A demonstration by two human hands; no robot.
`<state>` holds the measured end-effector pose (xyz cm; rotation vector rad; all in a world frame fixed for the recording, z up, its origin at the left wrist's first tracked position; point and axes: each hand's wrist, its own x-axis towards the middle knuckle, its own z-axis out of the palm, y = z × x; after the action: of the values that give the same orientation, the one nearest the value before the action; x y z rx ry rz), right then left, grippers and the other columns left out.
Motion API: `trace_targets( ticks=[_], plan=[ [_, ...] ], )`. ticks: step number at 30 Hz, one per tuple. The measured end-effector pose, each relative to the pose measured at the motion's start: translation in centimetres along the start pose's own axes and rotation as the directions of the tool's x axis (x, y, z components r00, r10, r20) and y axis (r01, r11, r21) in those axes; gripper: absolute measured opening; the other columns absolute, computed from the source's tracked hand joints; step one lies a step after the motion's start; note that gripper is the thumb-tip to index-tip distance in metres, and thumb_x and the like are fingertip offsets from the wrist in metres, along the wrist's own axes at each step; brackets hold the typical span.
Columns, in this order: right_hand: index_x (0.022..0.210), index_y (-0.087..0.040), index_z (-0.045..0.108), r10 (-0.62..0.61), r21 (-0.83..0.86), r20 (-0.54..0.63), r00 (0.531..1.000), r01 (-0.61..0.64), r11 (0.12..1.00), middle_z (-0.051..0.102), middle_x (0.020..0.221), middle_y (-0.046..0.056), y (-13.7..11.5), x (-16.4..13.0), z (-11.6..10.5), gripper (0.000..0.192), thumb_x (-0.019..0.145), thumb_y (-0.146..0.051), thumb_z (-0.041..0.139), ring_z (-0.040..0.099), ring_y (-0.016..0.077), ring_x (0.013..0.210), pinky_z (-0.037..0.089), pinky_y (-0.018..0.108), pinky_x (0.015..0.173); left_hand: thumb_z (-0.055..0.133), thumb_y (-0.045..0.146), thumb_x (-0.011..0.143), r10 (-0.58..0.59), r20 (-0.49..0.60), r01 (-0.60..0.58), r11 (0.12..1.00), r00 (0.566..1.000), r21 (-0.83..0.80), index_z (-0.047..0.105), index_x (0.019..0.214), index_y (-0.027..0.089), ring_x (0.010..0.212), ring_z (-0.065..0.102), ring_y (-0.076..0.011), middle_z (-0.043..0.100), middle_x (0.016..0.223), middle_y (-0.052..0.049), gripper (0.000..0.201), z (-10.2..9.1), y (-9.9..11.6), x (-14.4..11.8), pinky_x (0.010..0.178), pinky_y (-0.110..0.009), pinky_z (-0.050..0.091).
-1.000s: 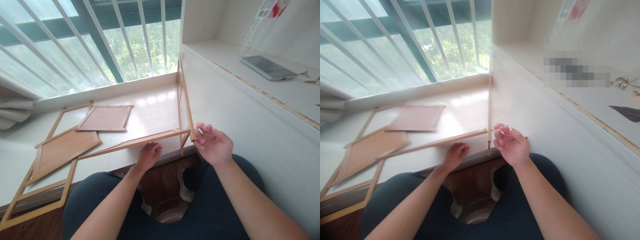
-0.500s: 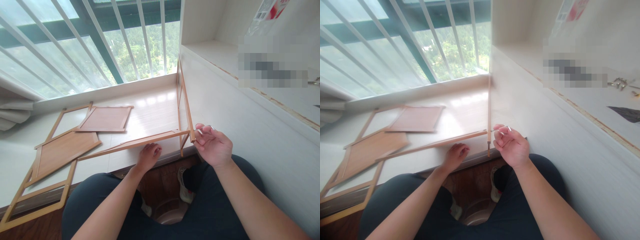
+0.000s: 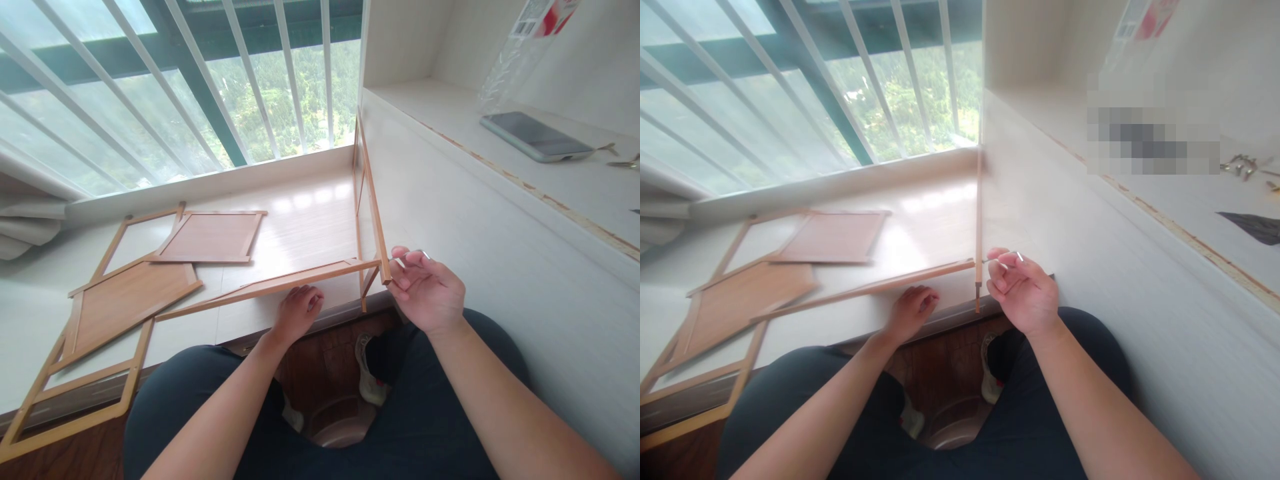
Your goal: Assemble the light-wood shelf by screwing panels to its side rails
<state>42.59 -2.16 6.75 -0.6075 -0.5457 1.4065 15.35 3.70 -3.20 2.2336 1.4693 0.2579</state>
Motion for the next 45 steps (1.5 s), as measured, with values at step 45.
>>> trace_targets(
  ticks=[45],
  plan=[
    [0.082, -0.027, 0.086, -0.001, -0.029, -0.009, 1.0, 0.001, 1.0, 0.078, 0.103, 0.004, 0.14, 0.15, -0.24, 0.015, 0.085, -0.031, 0.072, 0.048, 0.0102, 0.059, 0.04, 0.022, 0.044, 0.057, 0.03, 0.102, -0.012, 0.005, 0.012, 1.0, 1.0, 0.007, 0.074, 0.101, 0.025, 0.1, 0.066, -0.0225, 0.074, 0.094, -0.004, 0.018, -0.2, 0.28, 0.02, 0.086, -0.033, 0.047]
  ],
)
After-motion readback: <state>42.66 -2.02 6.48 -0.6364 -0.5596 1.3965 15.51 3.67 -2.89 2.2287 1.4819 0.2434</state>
